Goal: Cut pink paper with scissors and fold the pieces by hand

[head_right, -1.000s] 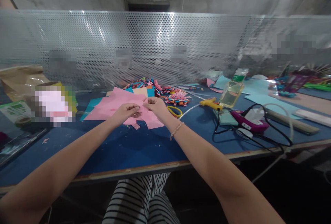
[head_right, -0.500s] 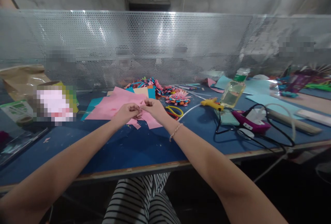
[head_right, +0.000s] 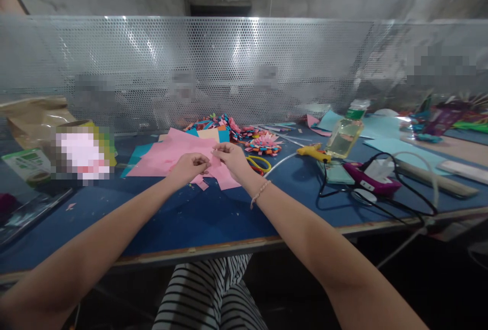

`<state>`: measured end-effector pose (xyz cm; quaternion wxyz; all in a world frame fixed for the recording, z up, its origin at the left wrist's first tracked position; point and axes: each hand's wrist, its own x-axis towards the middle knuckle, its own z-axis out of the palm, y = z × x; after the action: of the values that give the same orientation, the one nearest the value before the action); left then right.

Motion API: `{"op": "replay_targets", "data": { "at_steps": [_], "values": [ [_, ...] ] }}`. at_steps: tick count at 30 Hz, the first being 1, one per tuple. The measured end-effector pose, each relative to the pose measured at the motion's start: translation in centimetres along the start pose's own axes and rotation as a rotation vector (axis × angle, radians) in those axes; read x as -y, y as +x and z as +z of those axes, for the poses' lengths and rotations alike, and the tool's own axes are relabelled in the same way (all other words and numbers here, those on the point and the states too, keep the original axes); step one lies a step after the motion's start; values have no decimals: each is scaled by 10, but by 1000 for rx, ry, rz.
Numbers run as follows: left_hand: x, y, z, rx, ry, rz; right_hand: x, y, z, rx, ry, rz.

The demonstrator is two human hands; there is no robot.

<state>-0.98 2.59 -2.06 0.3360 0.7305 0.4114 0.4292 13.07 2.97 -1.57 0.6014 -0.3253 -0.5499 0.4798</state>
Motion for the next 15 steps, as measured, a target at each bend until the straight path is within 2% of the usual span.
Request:
{"op": "replay_targets", "data": {
  "at_steps": [3, 6, 9, 11, 15],
  "values": [
    [-4, 0, -2, 1, 100, 35, 2, 3, -3, -36, 85, 3],
    [-10, -1, -6, 47, 360, 205, 2, 11, -15, -114, 171, -63],
    [-16, -4, -9, 38, 497, 320, -2, 19, -28, -131, 106, -98],
    [-19, -5, -10, 5, 530, 329, -3, 20, -32, -80, 60, 2],
    [-21, -9, -12, -18, 553, 367, -1, 10, -24, 195, -13, 384]
  ]
}}
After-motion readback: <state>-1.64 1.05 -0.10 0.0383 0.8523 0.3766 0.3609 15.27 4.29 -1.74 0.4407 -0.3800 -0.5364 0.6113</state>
